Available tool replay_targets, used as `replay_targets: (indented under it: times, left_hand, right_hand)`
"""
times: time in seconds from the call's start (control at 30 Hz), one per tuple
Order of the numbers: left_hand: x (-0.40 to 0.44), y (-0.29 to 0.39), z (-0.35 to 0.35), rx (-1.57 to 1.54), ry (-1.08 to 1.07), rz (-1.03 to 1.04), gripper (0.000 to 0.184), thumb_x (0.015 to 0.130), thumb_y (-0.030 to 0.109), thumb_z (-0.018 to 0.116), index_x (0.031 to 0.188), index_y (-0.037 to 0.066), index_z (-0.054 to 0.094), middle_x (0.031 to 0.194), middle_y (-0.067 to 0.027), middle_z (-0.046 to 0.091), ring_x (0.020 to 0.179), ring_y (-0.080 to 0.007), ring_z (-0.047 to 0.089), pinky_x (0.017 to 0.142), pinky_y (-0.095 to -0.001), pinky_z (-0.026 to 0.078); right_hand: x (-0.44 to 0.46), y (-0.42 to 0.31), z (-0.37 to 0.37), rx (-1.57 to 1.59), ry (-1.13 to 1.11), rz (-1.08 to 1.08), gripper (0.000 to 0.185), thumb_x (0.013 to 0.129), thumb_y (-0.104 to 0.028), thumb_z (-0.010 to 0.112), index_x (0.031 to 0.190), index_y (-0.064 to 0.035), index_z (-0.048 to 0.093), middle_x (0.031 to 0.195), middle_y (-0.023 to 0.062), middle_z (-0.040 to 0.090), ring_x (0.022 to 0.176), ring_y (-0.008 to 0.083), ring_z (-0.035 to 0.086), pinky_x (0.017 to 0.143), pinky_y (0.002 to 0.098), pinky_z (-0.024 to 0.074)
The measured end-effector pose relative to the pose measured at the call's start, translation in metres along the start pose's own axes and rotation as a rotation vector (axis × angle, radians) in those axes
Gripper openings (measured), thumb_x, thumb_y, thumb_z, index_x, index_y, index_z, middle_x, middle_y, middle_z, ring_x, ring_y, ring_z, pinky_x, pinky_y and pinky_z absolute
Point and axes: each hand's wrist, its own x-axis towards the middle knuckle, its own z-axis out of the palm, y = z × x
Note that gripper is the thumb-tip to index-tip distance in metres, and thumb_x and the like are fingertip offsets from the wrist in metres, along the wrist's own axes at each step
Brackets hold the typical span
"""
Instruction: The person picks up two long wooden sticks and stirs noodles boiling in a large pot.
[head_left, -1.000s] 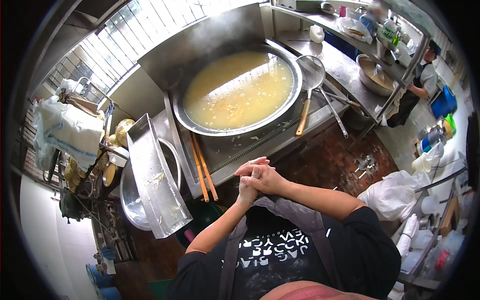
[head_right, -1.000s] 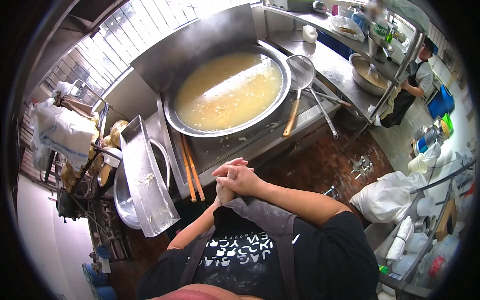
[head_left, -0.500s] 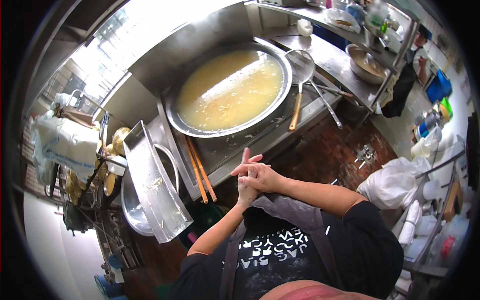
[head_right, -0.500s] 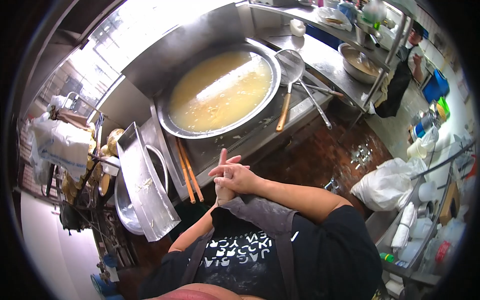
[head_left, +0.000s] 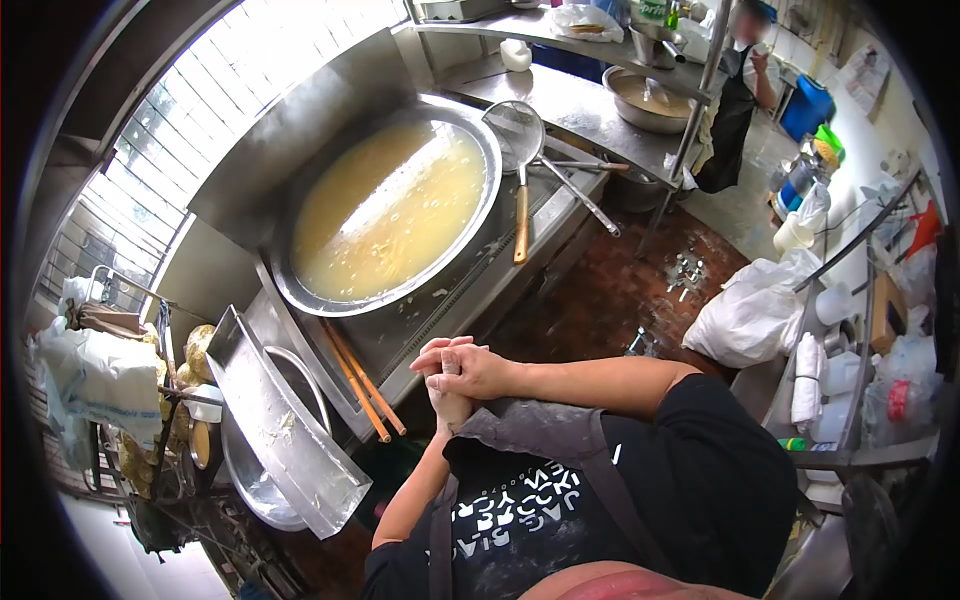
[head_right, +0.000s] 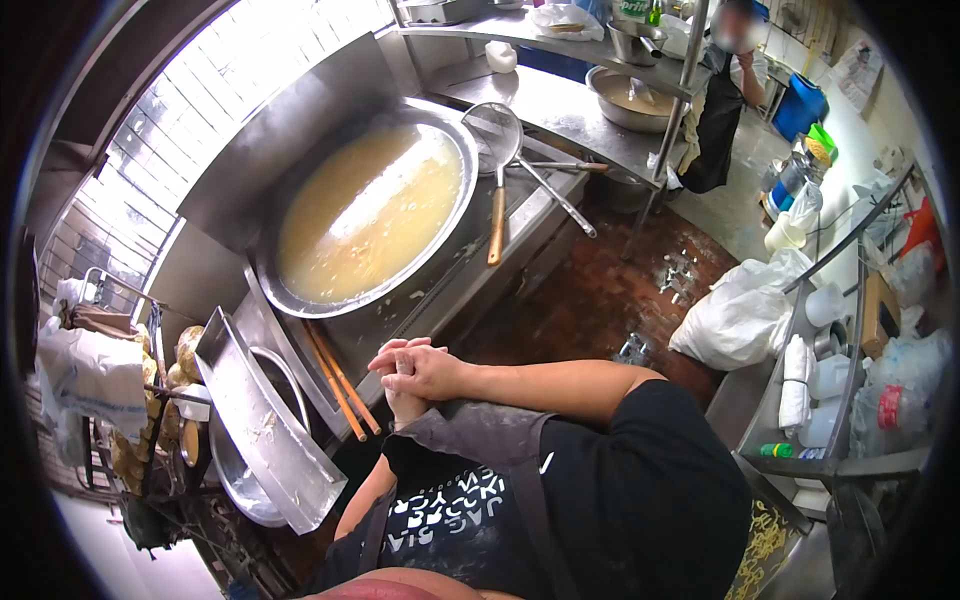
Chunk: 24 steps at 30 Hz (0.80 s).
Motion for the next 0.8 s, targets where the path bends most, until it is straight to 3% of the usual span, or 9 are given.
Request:
replay_targets:
  times: [0.2, 0.47, 0.57, 0.8]
  left_hand:
    - [-0.003, 0.021, 0.015, -0.158, -0.050, -0.007, 0.042, 0.104, 0.037, 0.056, 0.132, 0.009, 0.042, 0.122, -0.0187, 0.058, 0.101, -0.0305, 0.064, 0.093, -0.0477, 0.056]
    - [-0.004, 0.015, 0.009, -0.129, -0.035, 0.002, 0.050, 0.104, 0.037, 0.056, 0.144, 0.012, 0.037, 0.130, -0.0198, 0.056, 0.103, -0.0297, 0.063, 0.095, -0.0482, 0.055]
    - [-0.003, 0.018, 0.009, -0.129, -0.023, 0.006, 0.054, 0.104, 0.037, 0.056, 0.148, 0.013, 0.033, 0.133, -0.0202, 0.055, 0.104, -0.0295, 0.063, 0.096, -0.0486, 0.055]
    - [-0.007, 0.024, 0.017, -0.172, 0.002, 0.014, 0.066, 0.105, 0.035, 0.055, 0.159, 0.016, 0.022, 0.143, -0.0213, 0.051, 0.106, -0.0295, 0.063, 0.097, -0.0498, 0.054]
  right_hand:
    - [-0.001, 0.002, 0.003, 0.029, -0.020, 0.036, 0.040, 0.096, -0.023, 0.061, 0.133, -0.0056, 0.062, 0.124, 0.0129, 0.068, 0.121, 0.0242, 0.063, 0.103, 0.0362, 0.0486]
    - [0.000, -0.002, 0.000, 0.000, -0.055, 0.053, 0.041, 0.097, -0.025, 0.061, 0.133, -0.0058, 0.062, 0.126, 0.0151, 0.067, 0.123, 0.0248, 0.063, 0.105, 0.0358, 0.0474]
    - [-0.001, 0.002, 0.002, 0.016, -0.043, 0.028, 0.042, 0.097, -0.027, 0.060, 0.134, -0.0064, 0.061, 0.119, 0.0151, 0.069, 0.118, 0.0263, 0.065, 0.103, 0.0370, 0.0478]
    - [0.000, 0.001, 0.006, 0.071, -0.025, 0.007, 0.041, 0.097, -0.023, 0.061, 0.133, -0.0037, 0.061, 0.121, 0.0166, 0.069, 0.118, 0.0264, 0.065, 0.104, 0.0361, 0.0473]
